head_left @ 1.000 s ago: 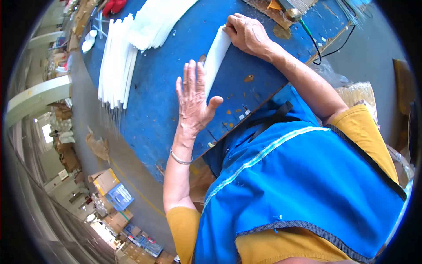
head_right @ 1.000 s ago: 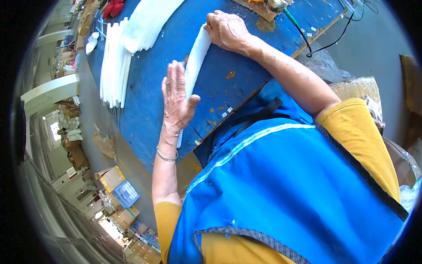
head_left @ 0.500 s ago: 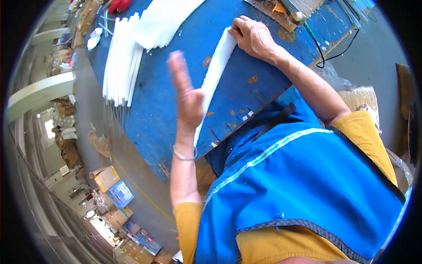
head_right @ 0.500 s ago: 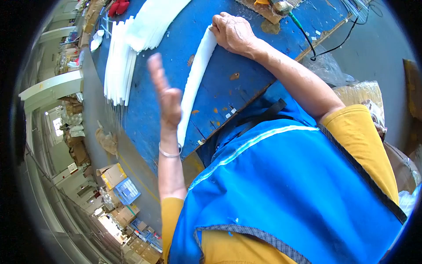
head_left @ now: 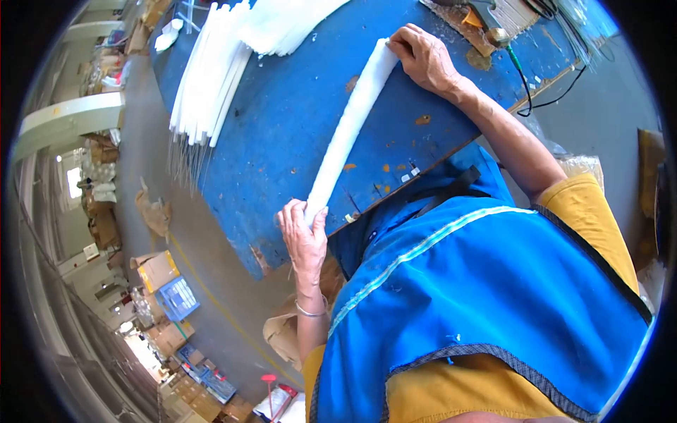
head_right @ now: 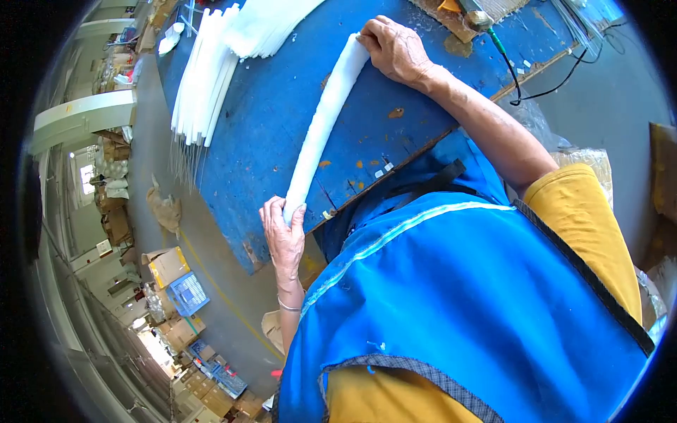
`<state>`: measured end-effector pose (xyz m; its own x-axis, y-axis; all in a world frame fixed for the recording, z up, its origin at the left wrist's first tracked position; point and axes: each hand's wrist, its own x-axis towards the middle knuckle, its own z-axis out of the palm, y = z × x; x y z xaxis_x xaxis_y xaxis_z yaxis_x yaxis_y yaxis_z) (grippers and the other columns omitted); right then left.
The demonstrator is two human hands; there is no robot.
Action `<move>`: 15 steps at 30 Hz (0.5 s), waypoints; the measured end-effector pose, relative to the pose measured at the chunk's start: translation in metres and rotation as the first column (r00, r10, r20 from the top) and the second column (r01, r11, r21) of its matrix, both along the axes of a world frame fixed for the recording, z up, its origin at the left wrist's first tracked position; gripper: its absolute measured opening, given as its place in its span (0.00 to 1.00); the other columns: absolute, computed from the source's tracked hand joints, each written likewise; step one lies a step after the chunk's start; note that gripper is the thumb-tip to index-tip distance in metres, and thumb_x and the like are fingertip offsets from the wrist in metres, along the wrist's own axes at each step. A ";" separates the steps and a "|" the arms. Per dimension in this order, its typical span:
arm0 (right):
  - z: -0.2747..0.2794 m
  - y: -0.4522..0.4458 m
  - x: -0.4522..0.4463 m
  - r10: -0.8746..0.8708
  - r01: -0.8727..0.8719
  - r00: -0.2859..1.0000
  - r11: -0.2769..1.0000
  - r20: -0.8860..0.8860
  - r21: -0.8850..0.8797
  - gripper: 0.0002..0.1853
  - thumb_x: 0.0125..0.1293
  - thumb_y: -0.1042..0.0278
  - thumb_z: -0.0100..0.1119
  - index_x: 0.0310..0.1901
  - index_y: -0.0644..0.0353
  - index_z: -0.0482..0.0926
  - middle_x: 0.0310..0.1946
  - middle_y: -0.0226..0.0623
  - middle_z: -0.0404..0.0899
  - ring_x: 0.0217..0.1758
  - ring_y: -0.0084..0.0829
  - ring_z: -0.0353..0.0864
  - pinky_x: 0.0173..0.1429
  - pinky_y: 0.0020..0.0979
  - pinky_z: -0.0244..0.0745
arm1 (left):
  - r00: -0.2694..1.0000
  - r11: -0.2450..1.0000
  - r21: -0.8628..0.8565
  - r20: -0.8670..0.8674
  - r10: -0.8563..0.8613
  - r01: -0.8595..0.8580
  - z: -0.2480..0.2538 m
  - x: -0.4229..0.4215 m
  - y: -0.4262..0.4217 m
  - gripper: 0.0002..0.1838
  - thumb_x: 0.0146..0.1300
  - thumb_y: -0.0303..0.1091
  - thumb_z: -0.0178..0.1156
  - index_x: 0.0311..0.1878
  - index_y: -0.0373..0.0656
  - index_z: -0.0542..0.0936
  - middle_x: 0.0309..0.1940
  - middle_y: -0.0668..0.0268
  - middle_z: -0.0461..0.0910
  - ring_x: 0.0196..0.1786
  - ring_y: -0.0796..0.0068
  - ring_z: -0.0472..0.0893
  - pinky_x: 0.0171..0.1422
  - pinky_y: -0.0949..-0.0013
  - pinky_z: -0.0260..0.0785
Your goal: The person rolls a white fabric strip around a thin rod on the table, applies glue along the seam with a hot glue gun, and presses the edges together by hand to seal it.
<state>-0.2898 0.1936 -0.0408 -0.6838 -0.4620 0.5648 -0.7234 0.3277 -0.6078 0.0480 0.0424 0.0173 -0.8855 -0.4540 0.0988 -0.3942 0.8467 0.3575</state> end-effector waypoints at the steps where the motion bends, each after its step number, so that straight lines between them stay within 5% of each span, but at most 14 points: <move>1: -0.001 0.000 -0.001 0.008 -0.008 1.000 1.000 -0.002 -0.017 0.08 0.65 0.67 0.56 0.36 0.63 0.77 0.33 0.43 0.78 0.36 0.43 0.80 0.42 0.36 0.76 | 1.000 0.999 -0.040 -0.009 -0.007 0.007 0.000 -0.001 0.001 0.17 0.59 0.39 0.64 0.43 0.36 0.73 0.41 0.52 0.75 0.46 0.52 0.73 0.54 0.55 0.64; 5: -0.004 -0.001 -0.005 0.004 0.000 0.998 0.998 0.061 -0.066 0.08 0.65 0.67 0.55 0.37 0.64 0.78 0.32 0.43 0.78 0.36 0.42 0.80 0.42 0.35 0.75 | 0.984 0.955 0.249 0.115 0.139 -0.164 0.020 -0.005 0.015 0.18 0.59 0.41 0.65 0.43 0.38 0.74 0.35 0.55 0.77 0.39 0.51 0.76 0.46 0.56 0.68; 9: 0.000 0.001 -0.006 -0.012 0.012 0.996 1.000 0.092 -0.002 0.11 0.68 0.65 0.53 0.37 0.63 0.80 0.35 0.45 0.80 0.38 0.42 0.82 0.46 0.37 0.78 | 0.983 0.935 0.354 0.162 -0.088 0.025 0.016 0.006 0.006 0.21 0.59 0.38 0.68 0.47 0.34 0.74 0.35 0.63 0.79 0.36 0.78 0.78 0.36 0.72 0.70; 12: -0.001 0.001 -0.006 0.006 -0.006 0.996 1.000 0.093 -0.008 0.11 0.68 0.65 0.53 0.38 0.63 0.80 0.35 0.45 0.79 0.39 0.43 0.82 0.46 0.37 0.78 | 0.958 0.618 0.743 0.283 0.056 -0.256 0.022 0.009 0.014 0.22 0.60 0.41 0.68 0.47 0.34 0.74 0.37 0.63 0.79 0.34 0.82 0.78 0.32 0.78 0.69; 15: 0.000 0.001 -0.005 0.003 -0.006 0.996 1.000 0.085 0.024 0.11 0.68 0.65 0.52 0.39 0.63 0.80 0.36 0.44 0.79 0.39 0.43 0.81 0.48 0.37 0.77 | 0.982 0.242 0.953 0.163 0.095 -0.181 0.024 0.009 0.026 0.22 0.62 0.46 0.64 0.47 0.35 0.75 0.34 0.65 0.79 0.28 0.84 0.76 0.27 0.80 0.67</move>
